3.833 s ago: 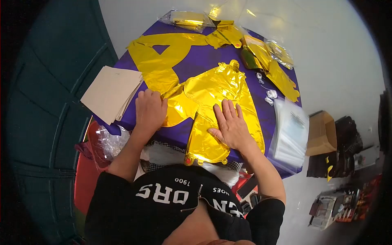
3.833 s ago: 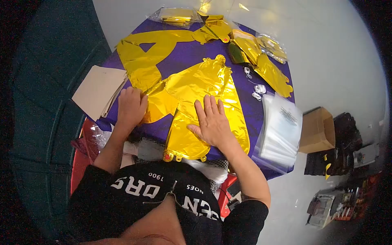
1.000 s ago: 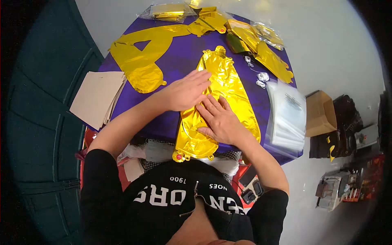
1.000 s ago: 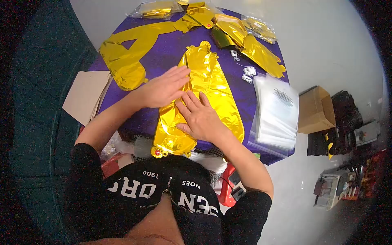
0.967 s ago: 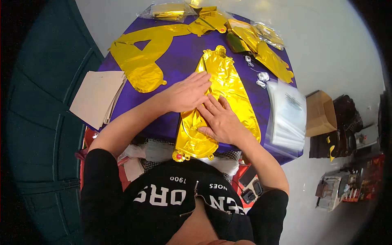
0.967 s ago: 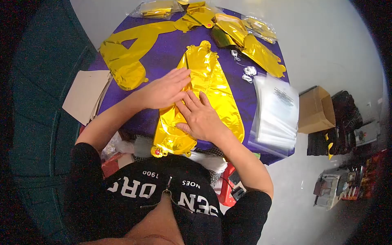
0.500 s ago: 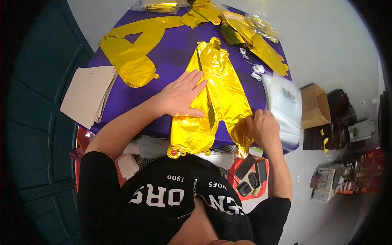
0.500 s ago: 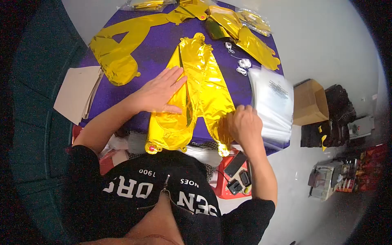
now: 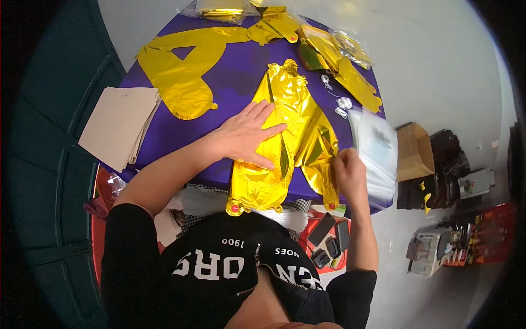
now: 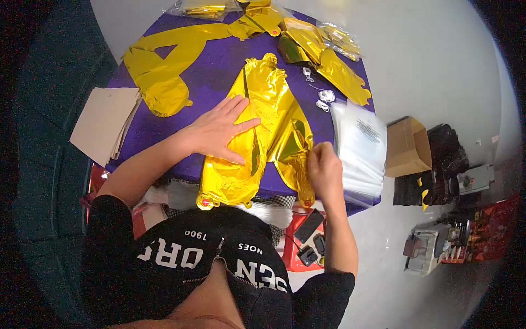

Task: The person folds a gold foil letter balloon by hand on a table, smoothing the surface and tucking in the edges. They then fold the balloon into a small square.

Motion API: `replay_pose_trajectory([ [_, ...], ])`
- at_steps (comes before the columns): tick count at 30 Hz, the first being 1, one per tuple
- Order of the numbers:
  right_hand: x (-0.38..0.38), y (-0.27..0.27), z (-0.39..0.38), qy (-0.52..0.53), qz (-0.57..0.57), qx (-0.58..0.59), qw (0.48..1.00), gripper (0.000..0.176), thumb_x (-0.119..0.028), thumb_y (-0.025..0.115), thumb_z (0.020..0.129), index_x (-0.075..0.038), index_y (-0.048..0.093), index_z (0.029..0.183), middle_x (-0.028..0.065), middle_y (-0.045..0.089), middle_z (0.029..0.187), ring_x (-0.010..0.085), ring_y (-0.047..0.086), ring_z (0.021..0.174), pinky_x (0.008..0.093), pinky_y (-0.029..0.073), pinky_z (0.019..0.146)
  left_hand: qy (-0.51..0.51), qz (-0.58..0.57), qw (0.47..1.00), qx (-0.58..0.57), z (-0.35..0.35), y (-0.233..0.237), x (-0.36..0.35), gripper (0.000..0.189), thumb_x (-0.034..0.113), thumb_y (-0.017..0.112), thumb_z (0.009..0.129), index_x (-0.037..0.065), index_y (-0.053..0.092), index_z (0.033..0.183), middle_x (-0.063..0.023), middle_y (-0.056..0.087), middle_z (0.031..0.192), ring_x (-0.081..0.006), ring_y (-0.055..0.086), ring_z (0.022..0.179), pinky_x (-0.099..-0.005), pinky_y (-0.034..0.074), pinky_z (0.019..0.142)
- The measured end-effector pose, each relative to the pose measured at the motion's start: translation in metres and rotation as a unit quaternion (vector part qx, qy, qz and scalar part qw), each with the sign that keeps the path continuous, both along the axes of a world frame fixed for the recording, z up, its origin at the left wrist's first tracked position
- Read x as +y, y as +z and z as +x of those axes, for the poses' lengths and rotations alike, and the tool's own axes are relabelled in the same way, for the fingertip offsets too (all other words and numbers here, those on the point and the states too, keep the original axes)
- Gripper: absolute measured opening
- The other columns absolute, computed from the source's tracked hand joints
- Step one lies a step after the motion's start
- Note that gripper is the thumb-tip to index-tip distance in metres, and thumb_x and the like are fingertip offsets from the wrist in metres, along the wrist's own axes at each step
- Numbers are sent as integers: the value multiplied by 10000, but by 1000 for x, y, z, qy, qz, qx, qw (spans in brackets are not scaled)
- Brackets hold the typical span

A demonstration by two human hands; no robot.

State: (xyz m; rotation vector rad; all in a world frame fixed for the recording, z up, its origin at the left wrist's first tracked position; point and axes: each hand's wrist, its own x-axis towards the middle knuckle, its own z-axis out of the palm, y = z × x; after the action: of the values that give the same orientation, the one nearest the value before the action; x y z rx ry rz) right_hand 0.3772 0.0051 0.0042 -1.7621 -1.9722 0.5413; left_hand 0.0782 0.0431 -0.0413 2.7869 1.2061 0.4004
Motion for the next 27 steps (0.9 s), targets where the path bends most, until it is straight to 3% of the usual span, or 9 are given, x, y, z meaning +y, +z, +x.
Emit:
replay_pose_trajectory([
  [3, 6, -2, -1, 33, 1, 308, 951, 296, 86, 539, 836, 9, 528, 1122, 14, 544, 946, 102, 534, 887, 255, 447, 749, -2, -2, 1000, -1, -1, 0, 0, 940, 653, 641, 732, 155, 360, 1478, -332, 214, 1501, -464, 163, 1421, -494, 121, 1178],
  [6, 3, 21, -21, 40, -21, 304, 952, 332, 94, 519, 854, 3, 518, 1172, 8, 553, 962, 84, 538, 881, 218, 446, 762, -4, 1, 1000, -9, -1, -1, 0, 937, 652, 643, 729, 149, 371, 1471, -334, 209, 1502, -463, 164, 1421, -496, 120, 1178],
  [10, 5, 32, -60, 156, -39, 302, 940, 364, 117, 503, 869, -15, 520, 1208, 4, 566, 978, 72, 537, 865, 198, 445, 763, -6, 2, 1000, -10, 0, 0, 0, 943, 645, 657, 705, 146, 391, 1460, -338, 210, 1498, -462, 175, 1417, -493, 126, 1178],
  [13, 6, 30, -74, 243, -137, 347, 895, 325, 22, 499, 930, -3, 509, 1254, 41, 622, 1040, 97, 577, 911, 235, 470, 807, 11, -25, 999, 20, 1, 13, -4, 926, 588, 672, 705, 97, 401, 1443, -328, 221, 1496, -454, 188, 1416, -491, 138, 1179],
  [16, 32, 13, -49, 310, -155, 378, 858, 316, -138, 489, 997, 19, 533, 1268, 95, 658, 1123, 145, 612, 962, 286, 483, 861, -15, 42, 999, 15, -9, -16, 9, 900, 519, 672, 719, 37, 395, 1426, -309, 231, 1498, -449, 195, 1415, -490, 151, 1178],
  [17, 44, 7, -40, 249, -87, 313, 912, 318, -141, 509, 983, 21, 547, 1254, 115, 655, 1136, 183, 614, 999, 310, 482, 880, -30, 34, 993, -106, -11, -31, 12, 890, 477, 669, 735, -2, 367, 1421, -289, 233, 1505, -448, 203, 1412, -494, 164, 1175],
  [19, 64, -14, -21, 199, 65, 108, 972, 337, -147, 533, 958, 24, 550, 1248, 153, 634, 1182, 258, 597, 1077, 365, 465, 924, -24, 56, 994, -91, -10, -32, 11, 887, 460, 683, 714, 18, 378, 1420, -273, 252, 1497, -425, 202, 1414, -471, 165, 1176],
  [21, 79, -34, -9, 211, 223, -162, 938, 374, -153, 541, 936, 25, 531, 1265, 190, 598, 1246, 329, 557, 1157, 426, 434, 976, -25, 56, 996, -61, -10, -29, 13, 954, 483, 690, 721, 15, 303, 1457, -266, 225, 1519, -440, 208, 1415, -490, 165, 1176],
  [27, 88, -48, -36, 235, 188, -186, 936, 531, -232, 514, 946, 10, 381, 1399, 214, 383, 1466, 382, 356, 1354, 508, 295, 1082, -30, 12, 993, -111, -14, -24, 10, 1002, 438, 714, 707, -6, 246, 1473, -235, 222, 1533, -403, 200, 1430, -470, 151, 1186],
])
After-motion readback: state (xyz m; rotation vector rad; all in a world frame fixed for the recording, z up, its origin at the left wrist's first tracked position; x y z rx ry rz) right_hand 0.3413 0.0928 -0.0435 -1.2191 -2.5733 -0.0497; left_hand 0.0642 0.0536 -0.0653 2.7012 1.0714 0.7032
